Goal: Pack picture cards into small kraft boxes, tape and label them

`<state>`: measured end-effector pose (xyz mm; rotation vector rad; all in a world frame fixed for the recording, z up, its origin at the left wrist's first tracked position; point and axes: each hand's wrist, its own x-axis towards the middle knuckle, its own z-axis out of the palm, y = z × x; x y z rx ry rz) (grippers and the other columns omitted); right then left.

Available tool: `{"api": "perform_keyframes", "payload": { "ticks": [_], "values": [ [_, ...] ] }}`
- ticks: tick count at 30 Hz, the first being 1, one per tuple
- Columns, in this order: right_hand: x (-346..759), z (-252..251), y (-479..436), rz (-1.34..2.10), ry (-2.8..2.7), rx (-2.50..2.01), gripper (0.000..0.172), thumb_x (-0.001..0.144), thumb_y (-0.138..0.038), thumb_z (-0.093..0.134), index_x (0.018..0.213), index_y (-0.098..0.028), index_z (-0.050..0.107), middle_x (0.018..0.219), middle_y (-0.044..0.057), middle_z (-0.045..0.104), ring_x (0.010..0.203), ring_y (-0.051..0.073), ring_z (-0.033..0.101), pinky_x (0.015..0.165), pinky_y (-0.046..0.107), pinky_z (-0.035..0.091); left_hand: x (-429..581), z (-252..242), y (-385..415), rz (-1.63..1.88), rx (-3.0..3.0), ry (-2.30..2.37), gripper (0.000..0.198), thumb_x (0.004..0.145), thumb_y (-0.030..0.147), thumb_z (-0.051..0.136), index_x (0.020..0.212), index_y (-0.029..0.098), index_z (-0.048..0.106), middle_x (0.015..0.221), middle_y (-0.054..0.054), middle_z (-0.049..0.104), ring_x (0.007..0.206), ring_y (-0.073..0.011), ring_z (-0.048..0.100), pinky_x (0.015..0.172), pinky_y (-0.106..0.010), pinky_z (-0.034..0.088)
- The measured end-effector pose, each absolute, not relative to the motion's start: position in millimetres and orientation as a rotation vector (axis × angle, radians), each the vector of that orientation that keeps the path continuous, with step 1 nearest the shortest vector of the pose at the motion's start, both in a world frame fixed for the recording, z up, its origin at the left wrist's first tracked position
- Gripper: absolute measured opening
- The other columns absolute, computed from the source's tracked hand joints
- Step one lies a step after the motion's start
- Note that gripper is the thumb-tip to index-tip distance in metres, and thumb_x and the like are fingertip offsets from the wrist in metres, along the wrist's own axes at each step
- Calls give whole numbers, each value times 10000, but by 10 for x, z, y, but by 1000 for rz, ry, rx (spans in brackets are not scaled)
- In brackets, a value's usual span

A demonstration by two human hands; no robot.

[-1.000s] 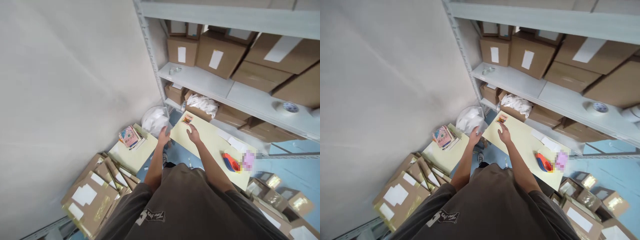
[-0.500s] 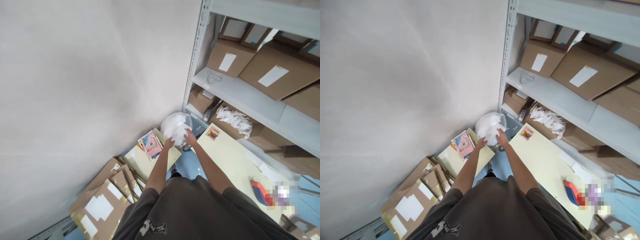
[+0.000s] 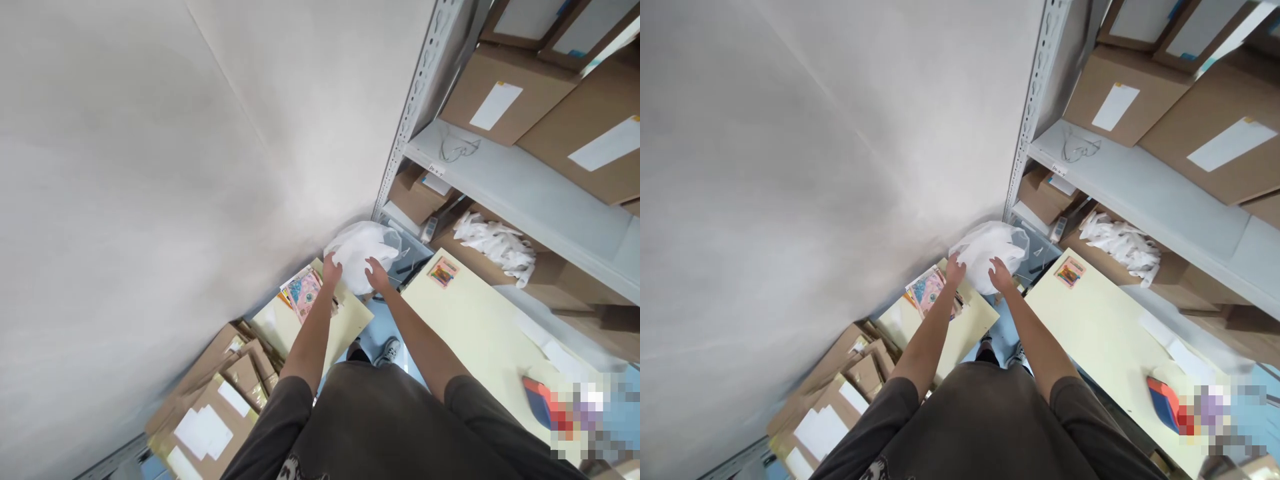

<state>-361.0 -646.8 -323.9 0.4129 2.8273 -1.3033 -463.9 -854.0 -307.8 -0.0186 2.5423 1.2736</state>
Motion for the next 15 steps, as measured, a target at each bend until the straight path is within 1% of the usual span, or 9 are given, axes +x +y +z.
{"api": "perform_keyframes", "payload": {
  "ticks": [1,3,5,7,9,10,12,14,15],
  "values": [
    [-3688,-3280,-6503,-1321,2829,410,508,974,-352,523,1438,-205,669,1536,136,636,1526,290,496,1289,530,395,-4617,-3116,-8503,1233,21,2544,509,894,210,662,1401,156,652,1487,-201,636,1403,-327,602,1243,-496,421],
    [-3818,-3383,-6566,-1341,2822,405,511,957,-317,531,1434,-203,673,1513,131,654,1521,288,496,1295,534,388,-4621,-3213,-8412,1149,137,2531,384,902,260,694,1271,156,719,1431,-221,663,1391,-363,606,1234,-535,423],
    [-3890,-3507,-6613,-1331,2802,403,522,937,-280,535,1434,-204,678,1512,126,657,1521,292,493,1299,541,383,-4680,-3339,-8315,1046,241,2501,360,887,311,740,1210,153,752,1397,-240,679,1419,-395,577,1241,-551,407],
    [-3905,-3638,-6637,-1301,2771,407,528,923,-254,538,1427,-203,687,1533,124,642,1527,299,487,1300,541,384,-4763,-3483,-8231,936,283,2459,344,869,314,759,1178,164,775,1283,-219,739,1377,-392,612,1232,-537,417],
    [-3888,-3757,-6636,-1277,2740,414,520,913,-242,549,1409,-198,701,1550,127,627,1531,306,484,1300,537,383,-4828,-3619,-8172,870,286,2419,292,857,264,750,1133,176,792,1140,-183,784,1296,-366,669,1200,-511,450],
    [-3876,-3806,-6628,-1274,2727,415,513,909,-241,557,1397,-196,708,1546,131,630,1530,310,486,1301,538,381,-4845,-3673,-8155,862,281,2408,273,852,231,739,1114,174,795,1100,-177,791,1270,-357,685,1181,-506,465],
    [-3860,-3874,-6607,-1289,2705,416,487,907,-256,575,1369,-201,720,1503,134,663,1521,316,500,1301,549,374,-4847,-3730,-8148,876,273,2404,265,850,170,707,1099,154,796,1110,-192,790,1274,-358,684,1171,-515,471],
    [-3864,-3894,-6597,-1324,2675,430,447,912,-299,597,1330,-213,733,1443,136,702,1499,321,524,1295,558,375,-4812,-3703,-8178,904,283,2414,278,866,126,660,1106,143,800,1190,-200,782,1306,-352,668,1199,-523,450],
    [-3874,-3885,-6603,-1352,2650,455,427,915,-328,608,1307,-222,738,1422,135,714,1479,321,544,1283,554,388,-4785,-3658,-8209,916,295,2419,284,876,112,640,1102,151,806,1224,-187,781,1308,-337,669,1212,-511,445]
  ]
}}
